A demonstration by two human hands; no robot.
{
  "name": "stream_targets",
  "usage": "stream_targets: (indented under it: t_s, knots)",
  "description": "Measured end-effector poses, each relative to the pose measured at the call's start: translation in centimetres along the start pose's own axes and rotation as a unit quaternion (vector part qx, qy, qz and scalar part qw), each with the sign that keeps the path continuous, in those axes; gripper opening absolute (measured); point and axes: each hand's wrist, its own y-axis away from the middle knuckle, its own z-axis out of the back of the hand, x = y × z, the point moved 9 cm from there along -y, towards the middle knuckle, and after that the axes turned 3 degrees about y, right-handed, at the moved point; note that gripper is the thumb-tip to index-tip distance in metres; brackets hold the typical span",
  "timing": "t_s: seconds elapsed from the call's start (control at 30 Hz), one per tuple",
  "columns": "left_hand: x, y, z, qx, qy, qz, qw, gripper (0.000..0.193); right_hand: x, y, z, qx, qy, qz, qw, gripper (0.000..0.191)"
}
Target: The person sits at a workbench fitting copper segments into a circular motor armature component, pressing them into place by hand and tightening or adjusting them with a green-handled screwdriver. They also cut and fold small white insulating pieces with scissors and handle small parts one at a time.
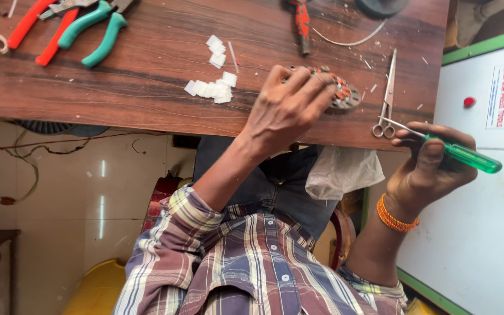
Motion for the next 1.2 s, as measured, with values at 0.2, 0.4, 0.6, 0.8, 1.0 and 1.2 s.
stream_targets:
  t_s: [0.2, 0.4, 0.6, 0.8, 1.0, 1.2]
  knots:
    - [0.2, -1.5, 1.3, 0.018, -0.054, 0.006, 0.998, 0.029, -0.8, 0.1, 1.0, -0.019, -0.025, 0.001, 1.0, 0.046]
    - [-0.1, -1.9, -0.9, 0.064, -0.052, -0.006, 0.997, 0.025, -2.6, 0.8, 2.4, -0.041, -0.051, -0.018, 0.998, 0.05]
    - [-0.2, -2.3, -2.3, 0.078, 0.0, 0.0, 0.997, 0.046, -5.9, 3.0, 5.4, -0.078, -0.066, -0.068, 0.992, 0.048]
    - [3.0, -1.3, 2.2, 0.075, 0.102, 0.063, 0.99, 0.063, -8.2, 3.2, 7.0, -0.064, -0.094, -0.173, 0.978, 0.036]
    - [2.6, -0.3, 1.7, 0.082, 0.142, 0.053, 0.985, 0.052, -7.4, 3.1, 1.7, -0.037, -0.127, -0.143, 0.981, 0.032]
    - [0.9, -1.6, -1.6, 0.085, 0.186, 0.009, 0.979, 0.046, -5.3, 2.2, -3.4, -0.006, -0.052, -0.051, 0.997, 0.032]
